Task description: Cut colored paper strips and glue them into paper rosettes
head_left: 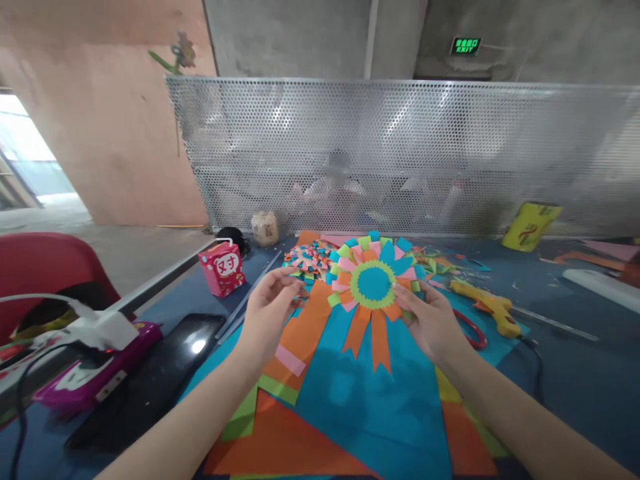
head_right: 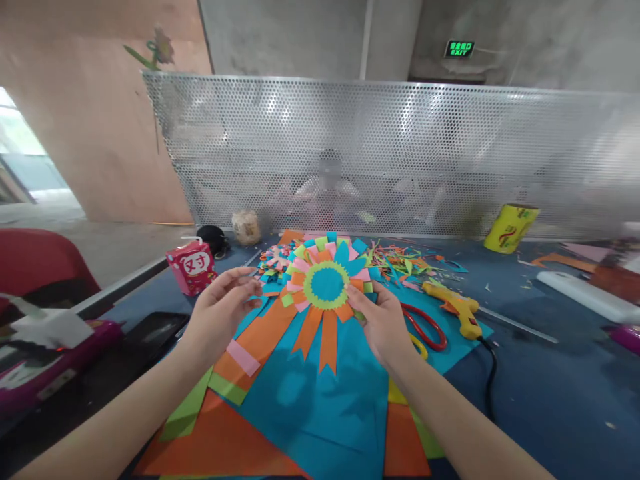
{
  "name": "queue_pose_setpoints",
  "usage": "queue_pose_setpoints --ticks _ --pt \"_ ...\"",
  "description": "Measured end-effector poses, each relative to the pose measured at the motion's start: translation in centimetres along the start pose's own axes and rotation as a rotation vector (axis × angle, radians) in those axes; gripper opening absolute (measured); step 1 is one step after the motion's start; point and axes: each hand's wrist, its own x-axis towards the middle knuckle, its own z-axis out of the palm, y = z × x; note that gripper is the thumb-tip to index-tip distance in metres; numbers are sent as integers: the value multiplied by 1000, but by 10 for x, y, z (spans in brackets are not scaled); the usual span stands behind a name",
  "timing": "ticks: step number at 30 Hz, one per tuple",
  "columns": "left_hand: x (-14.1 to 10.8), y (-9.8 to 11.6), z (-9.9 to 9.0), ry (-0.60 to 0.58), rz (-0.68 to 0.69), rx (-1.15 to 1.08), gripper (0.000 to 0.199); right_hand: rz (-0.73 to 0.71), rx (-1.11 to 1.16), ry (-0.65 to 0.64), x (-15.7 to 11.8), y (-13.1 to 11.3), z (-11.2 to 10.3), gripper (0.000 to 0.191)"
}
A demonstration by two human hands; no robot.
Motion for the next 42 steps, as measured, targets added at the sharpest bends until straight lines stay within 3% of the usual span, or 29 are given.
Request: queue_pose_setpoints --ticks 5,10,15,21,28,33,37,42 --pt "8 4 -3 43 -36 -260 17 -7 1 -38 3 2 -3 27" --pt "8 2 -1 -7 -43 -298 7 26 32 -38 8 5 -9 20" --pt "6 -2 0 -31 -10 -186 2 114 127 -22 11 2 -8 20" --pt "9 -10 -6 9 -23 1 19 150 74 -121 11 3 -7 18" --pt "8 -15 -9 -129 -20 120 26 179 54 -236 16 9 -14 15" --pt "6 -10 -9 -59 -34 143 30 164 70 -246 15 8 -14 14" --pt "7 -10 -8 20 -121 144 31 183 73 -290 11 5 -11 15" --pt "4 -12 -4 -126 -247 100 42 215 42 -347 10 10 -10 15"
